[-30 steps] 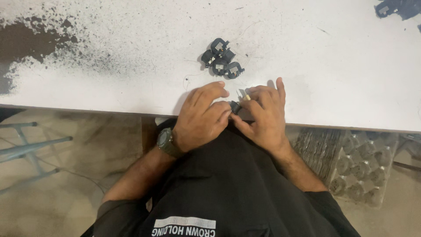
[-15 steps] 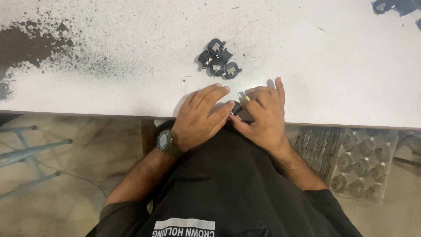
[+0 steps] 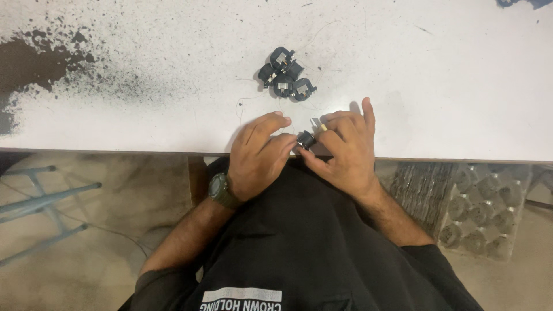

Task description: The person sits at a white workbench assembling small black plastic hub components. They pick up a plastic part, use a small blade to trim or press its inner fitting, snap the pieces together, and place the finished assembly in a growing pile on the table, repeating this cycle.

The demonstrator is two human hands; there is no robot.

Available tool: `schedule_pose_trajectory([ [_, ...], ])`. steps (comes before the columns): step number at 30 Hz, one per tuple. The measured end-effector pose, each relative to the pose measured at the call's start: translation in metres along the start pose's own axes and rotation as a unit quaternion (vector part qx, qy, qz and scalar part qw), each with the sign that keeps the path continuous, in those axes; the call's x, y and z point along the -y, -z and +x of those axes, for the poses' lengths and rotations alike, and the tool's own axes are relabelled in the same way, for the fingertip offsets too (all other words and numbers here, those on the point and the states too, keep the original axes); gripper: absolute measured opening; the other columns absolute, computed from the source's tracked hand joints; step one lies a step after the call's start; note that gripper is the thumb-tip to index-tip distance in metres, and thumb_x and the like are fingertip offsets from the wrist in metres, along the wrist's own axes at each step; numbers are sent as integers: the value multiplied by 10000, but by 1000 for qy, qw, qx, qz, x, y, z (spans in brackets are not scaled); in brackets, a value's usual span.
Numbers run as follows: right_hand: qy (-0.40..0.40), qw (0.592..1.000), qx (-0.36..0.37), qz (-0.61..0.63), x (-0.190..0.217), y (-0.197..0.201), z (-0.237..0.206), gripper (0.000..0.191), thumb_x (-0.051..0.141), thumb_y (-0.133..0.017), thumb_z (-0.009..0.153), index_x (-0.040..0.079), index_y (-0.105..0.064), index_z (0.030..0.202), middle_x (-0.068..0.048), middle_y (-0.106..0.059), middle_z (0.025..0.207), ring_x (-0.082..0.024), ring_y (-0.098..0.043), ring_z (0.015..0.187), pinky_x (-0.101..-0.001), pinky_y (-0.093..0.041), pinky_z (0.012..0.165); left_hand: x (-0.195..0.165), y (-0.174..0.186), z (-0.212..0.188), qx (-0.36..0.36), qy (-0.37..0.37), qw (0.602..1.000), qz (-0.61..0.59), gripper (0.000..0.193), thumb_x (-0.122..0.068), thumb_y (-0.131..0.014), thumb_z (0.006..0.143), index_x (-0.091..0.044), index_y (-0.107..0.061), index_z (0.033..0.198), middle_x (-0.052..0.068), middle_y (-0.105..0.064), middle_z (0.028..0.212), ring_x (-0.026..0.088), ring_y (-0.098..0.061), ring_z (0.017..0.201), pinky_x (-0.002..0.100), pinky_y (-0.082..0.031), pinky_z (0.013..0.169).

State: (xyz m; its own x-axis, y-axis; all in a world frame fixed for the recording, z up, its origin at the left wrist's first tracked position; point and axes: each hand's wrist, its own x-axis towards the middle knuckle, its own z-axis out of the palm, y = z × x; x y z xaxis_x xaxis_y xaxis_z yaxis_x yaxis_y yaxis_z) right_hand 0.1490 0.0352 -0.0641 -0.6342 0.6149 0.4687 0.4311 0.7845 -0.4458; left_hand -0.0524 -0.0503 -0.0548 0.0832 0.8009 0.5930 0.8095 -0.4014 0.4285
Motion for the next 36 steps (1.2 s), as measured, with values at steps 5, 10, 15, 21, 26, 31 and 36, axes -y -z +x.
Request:
schedule_pose_trajectory([
  [5,0,1000,9,14,1,3,0,356,283,-918,770,84,-698,967,-47,-601,1041,-261,-578,1149,-656,-185,1246,0,0,0,-18,-92,993,75,186,-79,-775,962,-58,-691,1127,71,-616,1284,249,-591,1302,391,-540,978],
  [10,13,999,18,31,2,10,3,382,267,-894,740,73,-699,1005,-69,-610,1059,-271,-578,1158,-670,-196,1231,-6,13,9,34,-151,982,104,195,-95,-719,975,-14,-699,1151,91,-625,1275,256,-592,1308,382,-541,971],
  [15,59,997,44,33,0,15,5,435,306,-885,760,71,-705,1079,-98,-602,1093,-303,-559,1199,-692,-203,1207,-12,18,24,81,-79,994,-3,129,-98,-723,937,-52,-692,1053,64,-644,1202,244,-636,1156,387,-527,879],
  [21,48,997,53,21,2,12,0,414,310,-880,768,82,-721,1075,-62,-592,1047,-279,-573,1198,-698,-195,1220,-17,19,27,98,90,983,-127,112,-92,-747,906,-71,-673,988,57,-657,1070,262,-644,983,390,-526,843],
  [26,48,998,43,18,0,8,-1,393,310,-903,758,87,-719,1023,-69,-607,1081,-274,-570,1203,-682,-191,1226,-12,28,27,83,225,942,-235,88,-34,-685,966,-40,-664,1052,70,-666,1102,220,-681,909,327,-564,771],
  [31,42,999,26,16,-1,5,-1,384,291,-922,757,87,-712,1006,-66,-615,1095,-273,-583,1197,-662,-197,1247,-9,41,25,68,163,967,-186,234,-22,-711,925,-47,-669,1154,84,-681,1129,231,-699,1010,317,-587,827],
  [36,41,999,27,13,0,4,-3,389,290,-923,760,90,-719,1023,-59,-613,1096,-265,-587,1193,-657,-188,1247,-15,42,22,102,91,983,-125,313,-62,-784,845,-61,-688,1143,79,-693,1095,253,-692,987,354,-565,814],
])
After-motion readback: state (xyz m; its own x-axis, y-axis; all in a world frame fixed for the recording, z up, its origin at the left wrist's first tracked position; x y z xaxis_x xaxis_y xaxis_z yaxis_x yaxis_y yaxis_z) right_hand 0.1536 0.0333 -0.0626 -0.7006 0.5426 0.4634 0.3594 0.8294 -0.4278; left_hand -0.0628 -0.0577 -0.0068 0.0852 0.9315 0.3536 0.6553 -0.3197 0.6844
